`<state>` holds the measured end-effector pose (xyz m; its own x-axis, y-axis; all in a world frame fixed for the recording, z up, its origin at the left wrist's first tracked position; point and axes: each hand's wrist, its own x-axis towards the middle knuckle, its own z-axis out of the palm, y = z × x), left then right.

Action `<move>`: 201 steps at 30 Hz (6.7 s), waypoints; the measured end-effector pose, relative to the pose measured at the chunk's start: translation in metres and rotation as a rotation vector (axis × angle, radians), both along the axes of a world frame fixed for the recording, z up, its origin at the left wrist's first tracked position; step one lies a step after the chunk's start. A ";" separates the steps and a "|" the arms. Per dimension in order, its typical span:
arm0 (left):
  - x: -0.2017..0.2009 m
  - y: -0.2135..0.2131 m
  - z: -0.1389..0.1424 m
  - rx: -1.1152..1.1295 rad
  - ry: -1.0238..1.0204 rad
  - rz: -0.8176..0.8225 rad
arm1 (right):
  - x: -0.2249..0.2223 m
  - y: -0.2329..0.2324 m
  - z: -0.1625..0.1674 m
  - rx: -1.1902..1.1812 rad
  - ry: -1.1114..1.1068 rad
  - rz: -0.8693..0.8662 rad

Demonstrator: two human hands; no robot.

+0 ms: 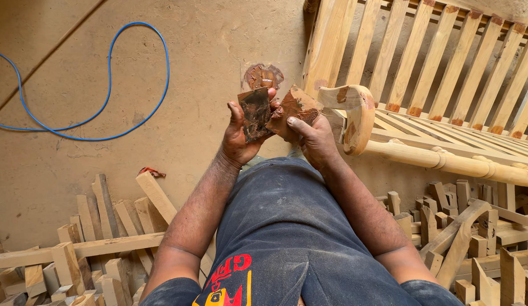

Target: The person sands multiple wooden chair frames using sandpaper. They move between chairs, sanding legs, slats, and curved armrests, occasionally switching sandpaper sheets and dipping them into a reddish paste on the floor.

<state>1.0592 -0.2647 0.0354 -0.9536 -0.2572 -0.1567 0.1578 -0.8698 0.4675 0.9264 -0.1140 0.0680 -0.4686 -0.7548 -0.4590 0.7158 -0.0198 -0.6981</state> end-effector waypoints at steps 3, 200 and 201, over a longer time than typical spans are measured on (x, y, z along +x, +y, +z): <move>-0.001 0.002 -0.002 0.060 0.007 0.001 | 0.000 0.000 -0.003 0.057 0.144 0.043; 0.023 -0.025 -0.026 -1.864 -0.409 0.062 | 0.002 -0.002 -0.054 0.104 -0.172 -0.147; 0.026 -0.028 -0.030 -1.886 -0.418 0.052 | 0.003 -0.003 -0.052 0.064 -0.187 -0.152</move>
<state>1.0856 -0.2924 0.0056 -0.9219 -0.3639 0.1328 -0.1905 0.7244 0.6625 0.9291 -0.1172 0.0158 -0.4768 -0.6483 -0.5935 0.8250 -0.0971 -0.5567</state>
